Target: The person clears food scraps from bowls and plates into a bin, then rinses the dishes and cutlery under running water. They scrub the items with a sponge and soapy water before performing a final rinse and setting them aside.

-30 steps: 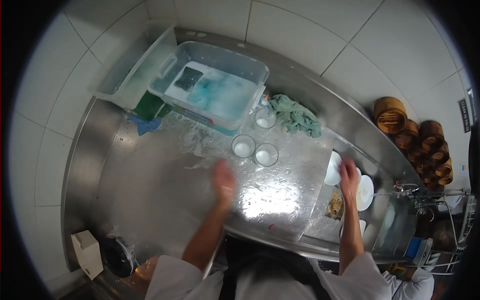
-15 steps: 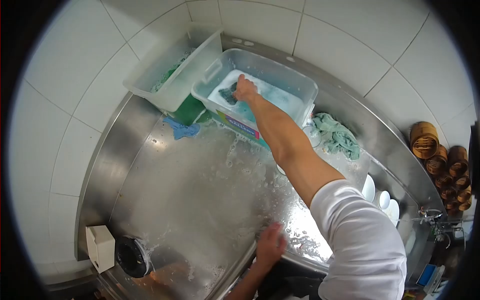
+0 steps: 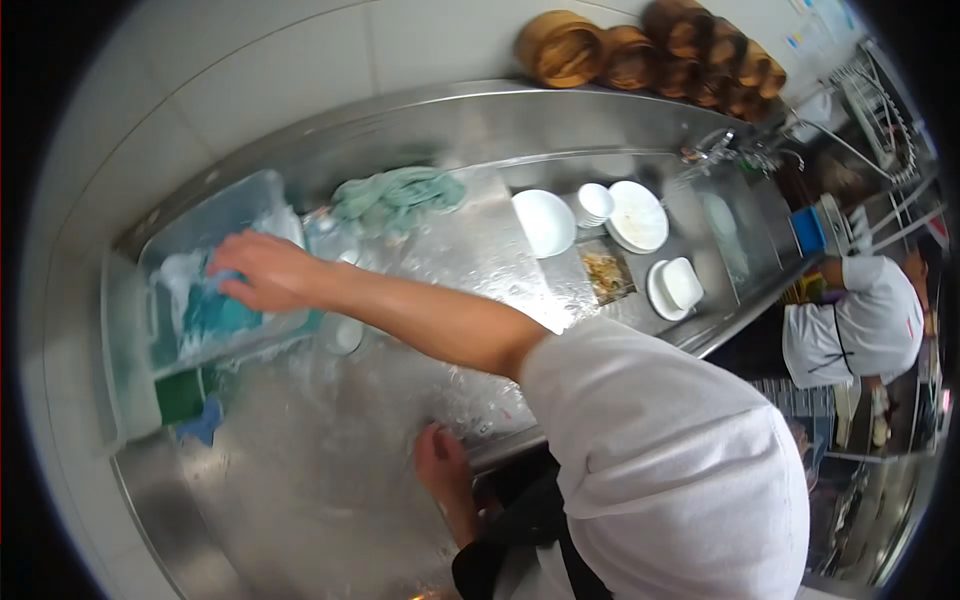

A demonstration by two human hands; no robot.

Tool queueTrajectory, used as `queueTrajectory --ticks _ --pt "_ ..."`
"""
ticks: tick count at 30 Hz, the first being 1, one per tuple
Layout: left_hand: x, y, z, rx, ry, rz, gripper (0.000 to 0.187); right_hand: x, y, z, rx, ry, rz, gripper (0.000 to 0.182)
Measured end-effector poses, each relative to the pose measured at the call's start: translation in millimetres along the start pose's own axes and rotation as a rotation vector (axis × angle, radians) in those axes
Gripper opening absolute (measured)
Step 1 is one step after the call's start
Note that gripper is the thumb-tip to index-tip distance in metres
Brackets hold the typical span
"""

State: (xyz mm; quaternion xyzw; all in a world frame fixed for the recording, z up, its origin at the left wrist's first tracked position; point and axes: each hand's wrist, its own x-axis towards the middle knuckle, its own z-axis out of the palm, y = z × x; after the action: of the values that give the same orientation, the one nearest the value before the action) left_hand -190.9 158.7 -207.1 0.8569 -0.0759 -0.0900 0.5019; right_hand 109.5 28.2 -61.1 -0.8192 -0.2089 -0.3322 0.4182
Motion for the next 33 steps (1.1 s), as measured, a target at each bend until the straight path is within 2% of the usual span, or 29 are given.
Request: queueTrajectory --ticks 1,2,3,4,5,6,7,8,9,10,11,13,14,16,17,18,20,21,22,23,24,26,27,28,30,31,32,33 --pt "-1 -6 0 -0.136 0.038 -0.077 0.018 -32 -14 -48 0.099 -0.027 0.088 0.022" --pt "1 -7 -2 -0.130 0.015 -0.067 0.018 -61 -22 -94 0.209 -0.044 0.178 0.022" --pt "3 -8 -7 -0.319 0.017 -0.142 0.017 -101 -6 -130 0.274 -0.039 0.236 0.021" --pt "6 -7 -10 -0.508 0.019 -0.223 0.016 -147 13 -171 0.262 -0.084 0.494 0.022" --pt "7 -8 -12 -0.500 -0.003 -0.213 0.016 -195 38 -210 0.197 -0.046 0.851 0.021" --pt "8 -10 -17 -0.493 -0.059 -0.259 0.015 -267 94 -254 0.006 -0.036 0.914 0.020" --pt "10 -11 -20 -0.481 -0.111 -0.304 0.014 -327 128 -312 -0.016 0.124 1.130 0.021" --pt "10 -13 -19 -0.472 -0.122 -0.288 0.014 -369 143 -370 0.264 0.541 1.298 0.016" --pt "8 -13 -16 -0.385 -0.152 -0.191 0.013 -415 172 -432 0.226 0.739 1.376 0.013" --pt "8 -8 -7 -0.297 -0.184 -0.096 0.013 -456 197 -494 0.096 0.869 1.435 0.011" --pt "11 5 5 -0.288 -0.195 -0.090 0.013 -488 220 -551 -0.025 0.961 1.481 0.012" --pt "7 45 33 -0.251 -0.139 -0.109 0.014 -524 245 -641 -0.159 1.019 1.552 0.019" --pt "2 63 55 -0.246 -0.135 -0.114 0.014 -542 255 -667 -0.154 1.014 1.557 0.019" --pt "-6 98 106 -0.241 -0.005 -0.092 0.013 -571 284 -704 -0.234 0.383 1.471 0.018" --pt "-13 111 134 -0.235 0.017 -0.097 0.013 -582 306 -709 -0.309 0.251 1.406 0.012" --pt "-25 123 159 -0.235 -0.014 -0.142 0.013 -598 331 -700 -0.420 0.281 1.327 0.011" --pt "-48 150 226 -0.230 -0.011 -0.219 0.012 -621 384 -661 -0.663 0.420 1.099 0.025" --pt "-62 165 254 -0.236 -0.083 -0.254 0.012 -631 407 -626 -0.733 0.423 0.970 0.033" --pt "-70 175 280 -0.251 -0.157 -0.280 0.013 -619 403 -599 -1.165 0.046 0.685 0.028" --pt "-82 166 297 -0.104 -0.176 -0.151 0.009 -608 384 -579 -0.917 -0.174 0.687 0.028" --pt "-89 169 309 -0.081 -0.166 -0.179 0.009 -604 358 -565 -0.656 -0.381 0.682 0.028" --pt "-99 180 321 0.433 -0.086 0.152 0.013 -629 307 -581 -0.613 -0.370 0.663 0.026" --pt "-111 172 322 0.458 0.010 0.138 0.018 -645 295 -603 -0.609 -0.349 0.632 0.024" --pt "-119 167 322 0.464 0.027 0.122 0.018 -655 304 -632 -0.595 -0.301 0.684 0.029" --pt "-132 153 323 0.644 0.007 0.153 0.017 -640 345 -641 -1.057 -0.285 0.837 0.029" --pt "-134 143 325 0.618 0.058 0.120 0.019 -651 380 -627 -1.404 -0.289 0.562 0.028" --pt "-126 163 335 0.650 0.124 0.156 0.023 -631 380 -613 -1.272 -0.368 0.582 0.027" --pt "-125 164 339 0.634 0.087 0.132 0.024 -607 378 -598 -1.134 -0.441 0.611 0.026"
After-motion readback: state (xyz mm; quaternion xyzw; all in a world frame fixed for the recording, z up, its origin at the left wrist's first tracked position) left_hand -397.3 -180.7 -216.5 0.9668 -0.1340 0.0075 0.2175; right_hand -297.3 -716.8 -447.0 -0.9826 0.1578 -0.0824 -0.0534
